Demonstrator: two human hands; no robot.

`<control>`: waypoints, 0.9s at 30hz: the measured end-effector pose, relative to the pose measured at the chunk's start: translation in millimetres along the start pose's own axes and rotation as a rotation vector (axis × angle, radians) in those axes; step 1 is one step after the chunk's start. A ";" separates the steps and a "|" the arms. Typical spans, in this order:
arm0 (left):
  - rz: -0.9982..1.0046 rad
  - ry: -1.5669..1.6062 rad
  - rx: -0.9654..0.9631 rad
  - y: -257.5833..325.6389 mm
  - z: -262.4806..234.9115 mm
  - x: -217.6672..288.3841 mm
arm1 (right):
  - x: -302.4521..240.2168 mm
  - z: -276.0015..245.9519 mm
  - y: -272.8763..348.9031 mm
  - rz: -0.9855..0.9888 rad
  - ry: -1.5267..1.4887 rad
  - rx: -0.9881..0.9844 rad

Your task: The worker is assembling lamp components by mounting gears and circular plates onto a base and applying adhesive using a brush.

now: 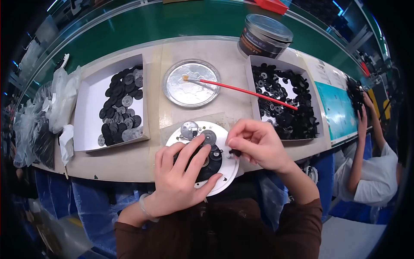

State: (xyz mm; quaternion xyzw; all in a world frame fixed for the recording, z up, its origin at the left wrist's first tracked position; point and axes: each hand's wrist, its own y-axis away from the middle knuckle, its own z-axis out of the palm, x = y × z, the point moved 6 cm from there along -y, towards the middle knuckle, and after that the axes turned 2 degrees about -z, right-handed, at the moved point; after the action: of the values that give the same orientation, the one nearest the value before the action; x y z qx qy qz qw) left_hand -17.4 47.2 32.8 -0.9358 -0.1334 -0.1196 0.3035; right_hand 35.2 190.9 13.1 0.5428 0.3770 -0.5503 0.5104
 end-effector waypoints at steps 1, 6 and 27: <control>-0.003 0.016 -0.001 -0.6 -0.1 1.6 | 2.0 2.3 -1.4 0.025 -0.029 -0.027; 0.000 0.040 0.015 1.8 -4.0 -5.5 | 2.8 15.2 -11.9 0.125 -0.057 -0.075; -0.015 0.091 0.030 1.2 -0.6 -3.7 | 13.9 4.5 -18.1 0.310 -0.132 -0.098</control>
State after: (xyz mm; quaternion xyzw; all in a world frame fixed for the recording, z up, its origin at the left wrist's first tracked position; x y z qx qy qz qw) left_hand -20.5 45.2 31.4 -0.9238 -0.1280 -0.1624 0.3223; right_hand 18.2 188.0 -2.5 0.5316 0.2805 -0.4804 0.6387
